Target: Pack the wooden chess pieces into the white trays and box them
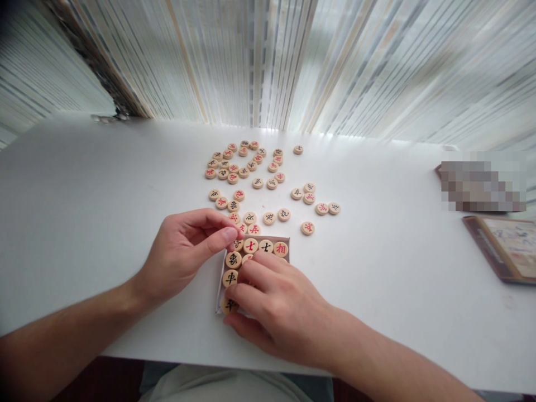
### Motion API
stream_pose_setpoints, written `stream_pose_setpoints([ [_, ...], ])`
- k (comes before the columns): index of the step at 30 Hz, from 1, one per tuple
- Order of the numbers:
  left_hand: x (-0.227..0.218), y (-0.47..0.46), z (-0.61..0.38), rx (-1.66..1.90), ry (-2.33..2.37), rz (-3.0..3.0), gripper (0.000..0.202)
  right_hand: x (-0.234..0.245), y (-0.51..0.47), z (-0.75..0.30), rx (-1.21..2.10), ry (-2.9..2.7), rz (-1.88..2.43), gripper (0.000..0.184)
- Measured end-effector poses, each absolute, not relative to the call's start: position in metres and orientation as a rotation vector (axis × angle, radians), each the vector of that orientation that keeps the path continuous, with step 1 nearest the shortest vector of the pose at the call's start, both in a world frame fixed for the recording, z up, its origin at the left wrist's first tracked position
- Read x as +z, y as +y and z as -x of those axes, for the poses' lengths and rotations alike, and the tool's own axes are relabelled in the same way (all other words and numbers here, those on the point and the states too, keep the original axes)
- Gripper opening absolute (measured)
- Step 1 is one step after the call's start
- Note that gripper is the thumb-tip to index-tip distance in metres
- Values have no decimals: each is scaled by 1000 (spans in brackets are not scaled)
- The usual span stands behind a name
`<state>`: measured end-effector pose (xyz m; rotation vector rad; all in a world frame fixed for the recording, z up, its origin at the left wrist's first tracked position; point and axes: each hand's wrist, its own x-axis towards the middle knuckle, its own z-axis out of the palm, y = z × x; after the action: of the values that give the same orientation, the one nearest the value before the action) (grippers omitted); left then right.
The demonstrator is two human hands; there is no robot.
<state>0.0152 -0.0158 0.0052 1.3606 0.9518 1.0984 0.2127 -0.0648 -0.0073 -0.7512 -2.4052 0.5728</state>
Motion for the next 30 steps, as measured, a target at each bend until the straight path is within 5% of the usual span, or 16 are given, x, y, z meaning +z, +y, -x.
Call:
stream_pose_setpoints([
  [30, 2, -16, -14, 1084, 940, -1358, 5, -6, -69, -207, 263, -2575, 691, 19],
])
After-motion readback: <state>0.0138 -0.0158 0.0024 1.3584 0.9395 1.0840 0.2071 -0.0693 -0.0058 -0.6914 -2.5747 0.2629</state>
